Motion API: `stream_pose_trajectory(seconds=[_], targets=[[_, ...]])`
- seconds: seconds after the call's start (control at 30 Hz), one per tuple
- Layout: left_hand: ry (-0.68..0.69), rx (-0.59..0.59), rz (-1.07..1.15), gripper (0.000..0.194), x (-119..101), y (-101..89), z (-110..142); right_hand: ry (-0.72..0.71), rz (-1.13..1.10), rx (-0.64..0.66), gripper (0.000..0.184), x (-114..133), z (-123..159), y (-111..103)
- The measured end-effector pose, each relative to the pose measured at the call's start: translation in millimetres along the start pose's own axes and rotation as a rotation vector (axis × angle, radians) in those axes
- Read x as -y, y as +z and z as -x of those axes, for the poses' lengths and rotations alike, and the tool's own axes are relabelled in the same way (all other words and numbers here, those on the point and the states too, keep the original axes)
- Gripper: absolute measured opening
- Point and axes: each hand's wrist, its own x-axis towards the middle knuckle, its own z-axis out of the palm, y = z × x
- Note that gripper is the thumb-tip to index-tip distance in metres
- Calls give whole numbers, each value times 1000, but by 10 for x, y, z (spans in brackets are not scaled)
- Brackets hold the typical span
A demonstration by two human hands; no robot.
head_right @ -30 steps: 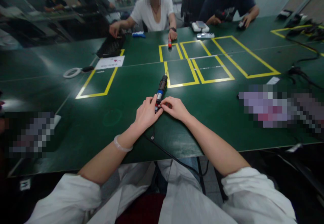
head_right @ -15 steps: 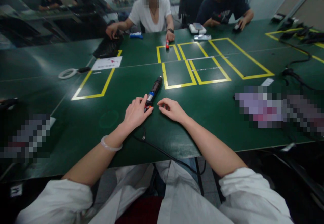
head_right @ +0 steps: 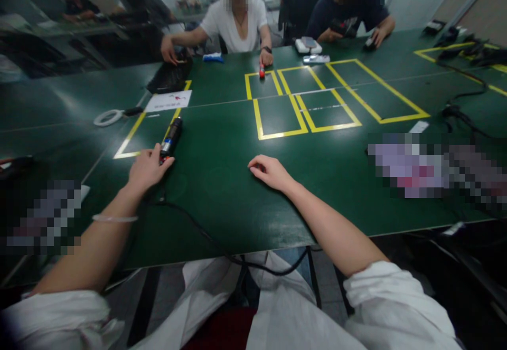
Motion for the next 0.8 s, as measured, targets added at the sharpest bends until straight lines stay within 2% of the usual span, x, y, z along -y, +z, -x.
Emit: stream_pose_trajectory(seconds=[0.2,0.37,0.53,0.7,0.8], targets=[[-155,67,-125,70,661,-57,-223,2,6,5,13,1,-1,3],[-286,85,-160,68,983,-51,-293,6,2,11,14,12,-2,-7],[-342,60,-216,61,1066,-93,-238,9,10,15,13,15,-4,-8],[-298,-91,-280,53,958,-139,-102,20,14,21,13,28,-5,-5],[-326,-124,-315,48,884,-154,-54,25,19,24,13,29,-7,-1]])
